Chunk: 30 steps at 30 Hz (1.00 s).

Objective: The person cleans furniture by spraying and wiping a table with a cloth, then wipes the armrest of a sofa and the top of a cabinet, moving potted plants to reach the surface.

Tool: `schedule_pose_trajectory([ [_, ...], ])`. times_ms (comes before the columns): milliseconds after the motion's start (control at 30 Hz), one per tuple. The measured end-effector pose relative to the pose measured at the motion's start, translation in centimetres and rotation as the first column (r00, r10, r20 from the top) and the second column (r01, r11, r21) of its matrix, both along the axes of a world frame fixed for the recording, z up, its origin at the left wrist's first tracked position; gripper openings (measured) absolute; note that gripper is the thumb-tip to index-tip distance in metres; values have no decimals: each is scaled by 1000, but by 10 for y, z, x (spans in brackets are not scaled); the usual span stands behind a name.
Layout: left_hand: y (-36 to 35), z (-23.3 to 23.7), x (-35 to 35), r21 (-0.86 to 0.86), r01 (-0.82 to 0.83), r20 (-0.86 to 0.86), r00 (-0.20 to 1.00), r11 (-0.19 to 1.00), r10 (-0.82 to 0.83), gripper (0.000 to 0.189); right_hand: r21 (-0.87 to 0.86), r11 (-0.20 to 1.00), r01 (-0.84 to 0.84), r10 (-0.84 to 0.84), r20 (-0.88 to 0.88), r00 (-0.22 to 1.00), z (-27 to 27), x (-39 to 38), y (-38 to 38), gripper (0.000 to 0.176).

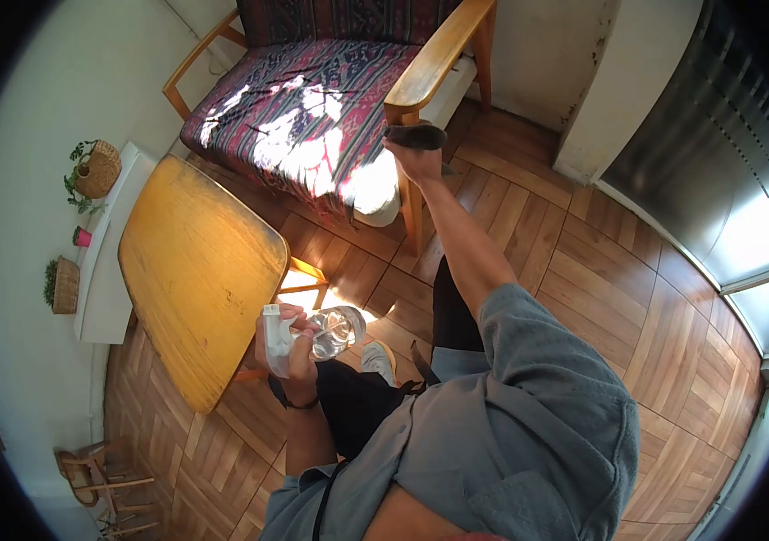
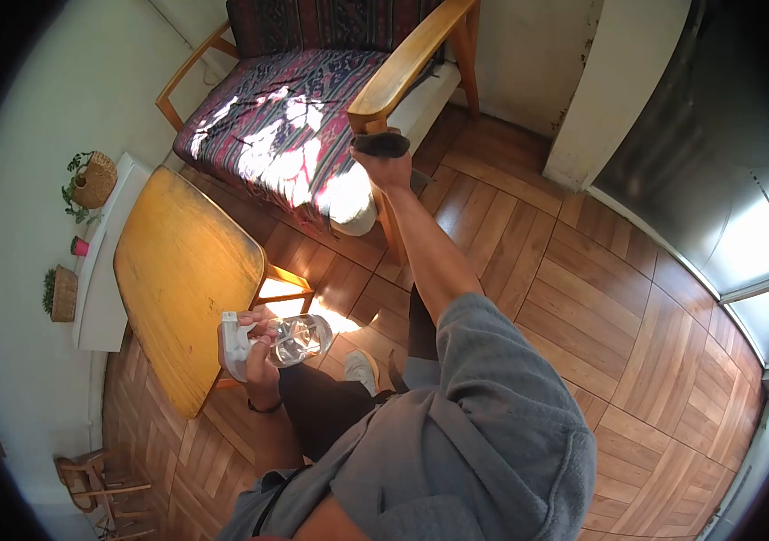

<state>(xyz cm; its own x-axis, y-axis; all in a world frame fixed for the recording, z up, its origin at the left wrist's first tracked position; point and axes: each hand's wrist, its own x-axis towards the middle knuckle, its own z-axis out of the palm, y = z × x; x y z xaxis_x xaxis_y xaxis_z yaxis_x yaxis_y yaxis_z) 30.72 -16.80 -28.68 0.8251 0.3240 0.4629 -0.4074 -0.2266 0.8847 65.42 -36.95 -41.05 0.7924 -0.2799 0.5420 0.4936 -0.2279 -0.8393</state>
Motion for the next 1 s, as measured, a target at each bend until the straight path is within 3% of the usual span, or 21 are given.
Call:
schedule_pose_trajectory([
  [133,-7,-2,-8,-18,-29,-108,994,999,27,31,87,995,-50,59,-108,992,11,-11,-4,50],
  [233,-10,-6,-3,-47,-47,-113,993,998,41,32,30,997,-75,75,-24,997,8,-6,-3,54],
  [333,-11,-18,9,-76,-67,-113,992,995,59,34,372,927,-40,36,17,999,22,-34,11,65],
  [367,-12,-21,12,-79,-69,-125,990,995,59,35,175,964,198,-196,-29,980,-5,-28,23,71],
  [433,-17,-23,20,-51,-94,-147,985,994,86,34,111,948,299,-314,159,936,-5,-40,35,74],
  [467,-20,-24,23,-19,-114,-157,982,993,110,32,-14,944,328,-325,113,939,-6,-43,34,77],
  [567,-23,-24,31,0,-95,-179,979,995,93,30,461,883,86,-146,96,985,1,-14,36,73],
  [600,-24,-23,31,-11,-86,-191,978,996,82,30,419,885,203,-221,-5,975,4,19,31,67],
  [667,-28,-20,35,20,-91,-223,970,996,93,32,683,698,217,-76,-230,970,63,29,-8,81],
  [700,-28,-19,36,35,-96,-238,966,995,102,32,904,392,170,175,-255,951,118,12,-40,96],
  [733,-26,-20,38,45,-83,-235,968,996,91,33,931,354,90,75,-124,990,111,49,-51,102],
  [767,-23,-23,40,53,-70,-234,969,996,81,33,954,292,-73,135,35,990,125,56,-58,97],
  [867,-22,-25,46,37,-62,-254,965,997,70,33,935,336,-112,83,89,993,130,44,-45,91],
  [933,-21,-26,51,28,-52,-274,960,998,58,33,929,357,-99,252,7,968,96,32,-26,85],
  [1000,-19,-29,57,32,-28,-294,955,999,36,32,740,666,-94,138,2,990,68,6,-7,73],
])
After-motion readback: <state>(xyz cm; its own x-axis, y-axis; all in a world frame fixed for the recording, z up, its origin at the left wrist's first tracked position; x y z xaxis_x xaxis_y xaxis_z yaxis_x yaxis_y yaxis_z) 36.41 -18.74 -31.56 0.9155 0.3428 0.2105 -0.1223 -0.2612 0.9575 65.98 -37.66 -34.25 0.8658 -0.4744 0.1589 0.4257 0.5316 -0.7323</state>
